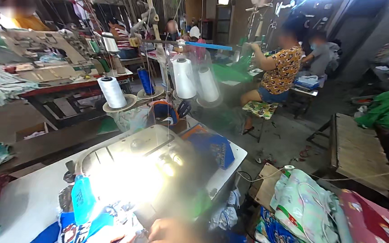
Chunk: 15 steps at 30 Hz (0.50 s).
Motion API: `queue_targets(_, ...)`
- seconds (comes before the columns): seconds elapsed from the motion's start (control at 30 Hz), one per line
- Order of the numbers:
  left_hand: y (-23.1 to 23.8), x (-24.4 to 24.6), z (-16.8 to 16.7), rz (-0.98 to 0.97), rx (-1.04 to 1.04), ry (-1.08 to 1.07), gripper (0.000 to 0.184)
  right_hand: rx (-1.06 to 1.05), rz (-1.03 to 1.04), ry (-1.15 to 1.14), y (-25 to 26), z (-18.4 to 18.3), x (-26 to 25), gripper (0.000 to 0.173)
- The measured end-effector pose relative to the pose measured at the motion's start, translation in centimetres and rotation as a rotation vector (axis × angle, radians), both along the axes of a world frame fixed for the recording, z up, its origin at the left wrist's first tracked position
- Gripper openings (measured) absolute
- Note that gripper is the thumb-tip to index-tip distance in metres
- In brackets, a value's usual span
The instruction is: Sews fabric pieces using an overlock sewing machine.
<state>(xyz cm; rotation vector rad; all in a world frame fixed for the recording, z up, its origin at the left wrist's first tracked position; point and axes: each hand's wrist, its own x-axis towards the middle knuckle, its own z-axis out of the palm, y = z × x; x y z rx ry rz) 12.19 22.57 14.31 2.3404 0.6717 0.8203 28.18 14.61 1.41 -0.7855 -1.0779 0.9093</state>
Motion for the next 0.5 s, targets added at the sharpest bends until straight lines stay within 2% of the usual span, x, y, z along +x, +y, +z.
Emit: queue_targets(0.5,-0.84,0.47,0.88,0.042,-0.003,0.003,0.023,-0.013,0.030,0.025,0.15,-0.22,0.21,0.009)
